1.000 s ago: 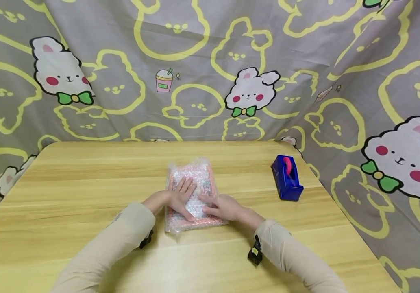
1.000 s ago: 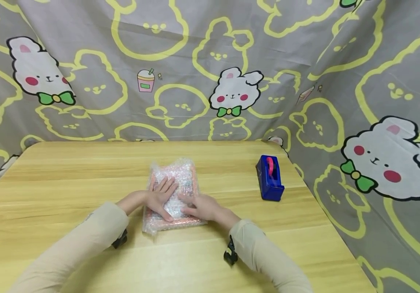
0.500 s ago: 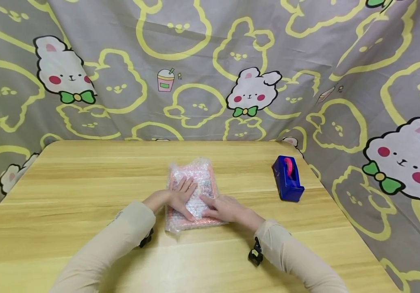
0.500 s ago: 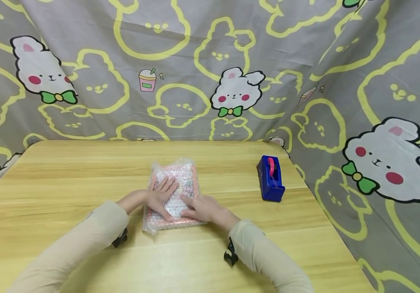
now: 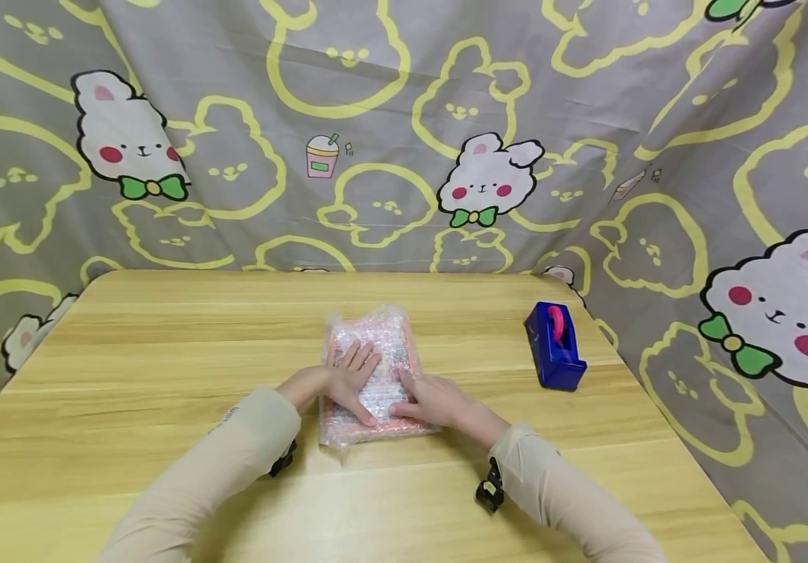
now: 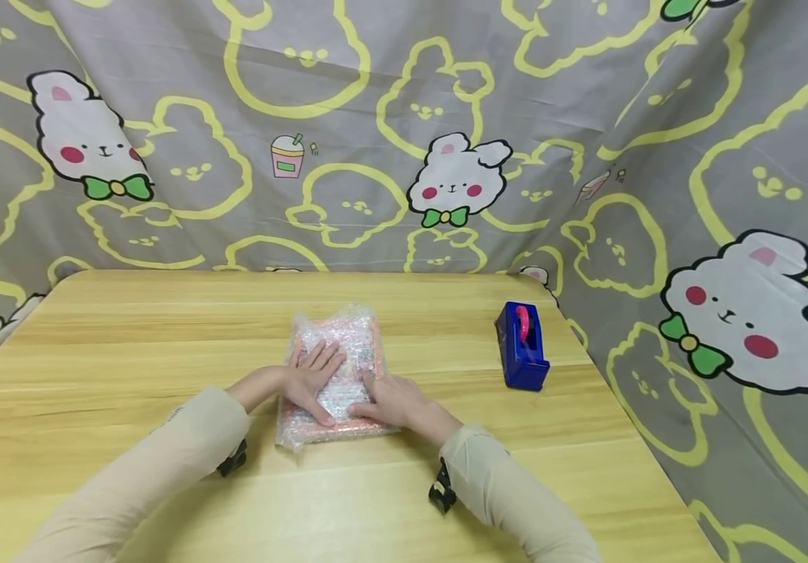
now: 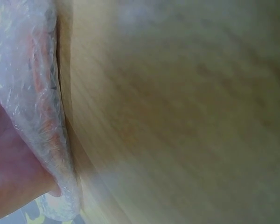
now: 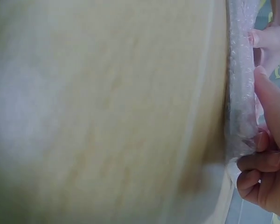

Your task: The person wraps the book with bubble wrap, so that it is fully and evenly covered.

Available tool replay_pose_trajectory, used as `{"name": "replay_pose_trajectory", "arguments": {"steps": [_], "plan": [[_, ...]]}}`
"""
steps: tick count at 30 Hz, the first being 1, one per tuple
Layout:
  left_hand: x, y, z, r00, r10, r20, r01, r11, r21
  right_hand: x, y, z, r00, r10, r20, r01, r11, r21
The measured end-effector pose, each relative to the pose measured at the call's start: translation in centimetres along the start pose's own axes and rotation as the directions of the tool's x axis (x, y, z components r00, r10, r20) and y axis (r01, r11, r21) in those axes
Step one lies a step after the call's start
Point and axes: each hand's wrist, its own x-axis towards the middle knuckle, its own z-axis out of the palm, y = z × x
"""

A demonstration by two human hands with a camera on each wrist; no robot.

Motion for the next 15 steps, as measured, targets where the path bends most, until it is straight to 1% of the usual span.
{"name": "replay_pose_trajectory", "arguments": {"steps": [3, 6, 10, 13, 15], "plan": [[0.13, 0.21, 0.25, 1.0, 0.009, 0.001, -0.009, 1.0, -0.005, -0.32, 0.08, 0.02, 1.0, 0.001, 0.01, -0.001, 1.0, 0.016], [0.22, 0.31, 0.45, 1.0, 0.019, 0.01, -0.019, 1.0, -0.012, -0.48, 0.18, -0.14, 0.999, 0.011, 0.041, -0.013, 0.999, 0.047], [0.15, 0.11, 0.57, 1.0, 0.019, 0.01, -0.019, 1.0, -0.004, -0.39, 0.18, -0.46, 0.998, 0.018, 0.064, -0.022, 0.998, 0.054], [0.05, -0.22, 0.55, 1.0, 0.023, -0.015, -0.023, 1.0, 0.006, -0.24, 0.27, -0.59, 0.999, 0.026, 0.044, -0.028, 0.998, 0.052], [0.0, -0.37, 0.51, 0.998, 0.039, -0.039, -0.039, 0.999, -0.002, -0.26, 0.46, -0.67, 0.999, 0.047, 0.017, -0.048, 0.995, 0.083]]}}
